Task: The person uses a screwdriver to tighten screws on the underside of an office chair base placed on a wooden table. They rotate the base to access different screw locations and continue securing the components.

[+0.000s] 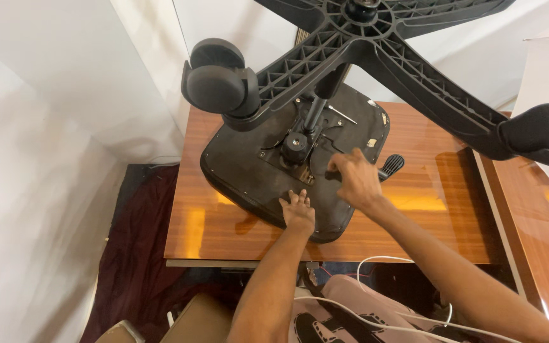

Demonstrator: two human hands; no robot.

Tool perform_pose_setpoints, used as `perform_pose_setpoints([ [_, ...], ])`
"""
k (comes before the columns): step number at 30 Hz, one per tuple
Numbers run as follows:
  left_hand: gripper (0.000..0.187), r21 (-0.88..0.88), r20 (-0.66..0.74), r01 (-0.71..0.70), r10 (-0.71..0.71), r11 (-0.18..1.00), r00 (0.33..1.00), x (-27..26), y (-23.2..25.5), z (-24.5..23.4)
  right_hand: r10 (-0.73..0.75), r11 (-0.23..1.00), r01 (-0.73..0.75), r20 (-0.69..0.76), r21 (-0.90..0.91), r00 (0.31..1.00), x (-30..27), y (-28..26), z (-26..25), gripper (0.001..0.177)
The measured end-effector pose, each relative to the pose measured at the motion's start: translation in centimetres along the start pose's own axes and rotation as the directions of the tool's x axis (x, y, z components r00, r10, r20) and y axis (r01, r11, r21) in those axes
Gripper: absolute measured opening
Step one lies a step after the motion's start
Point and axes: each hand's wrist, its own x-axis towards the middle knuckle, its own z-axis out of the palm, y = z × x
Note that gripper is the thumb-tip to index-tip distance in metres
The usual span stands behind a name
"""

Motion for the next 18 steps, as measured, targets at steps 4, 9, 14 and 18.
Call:
perform_pose_setpoints([
  [4, 0.085, 0.007, 0.018, -0.005, 0.005, 1.0, 1.0, 0.2, 0.0, 0.3, 0.147, 0.987, -0.143, 0.054, -0.066, 0.988, -2.5, 1.0, 3.4, 0.039],
  [9, 0.076, -0.015, -0.024, 0.0, 0.0, 1.0, 1.0, 0.1, 0.0, 0.4, 0.384, 0.915, -0.402, 0.386, -0.038, 0.838, -7.1, 5.2, 8.1, 0.042],
  [14, 0.063, -0.071, -0.153, -0.019, 0.008, 0.997, 0.988, -1.1, -0.1, -0.6, 0.502, 0.797, -0.598, 0.454, 0.088, 0.736, -12.8, 9.7, 12.9, 0.038],
  [18, 0.028, -0.172, -0.322, -0.093, 0.033, 0.981, 0.946, -0.7, -0.4, -1.6, 0.581, 0.718, -0.69, 0.467, 0.092, 0.666, -16.5, 11.4, 14.1, 0.031],
])
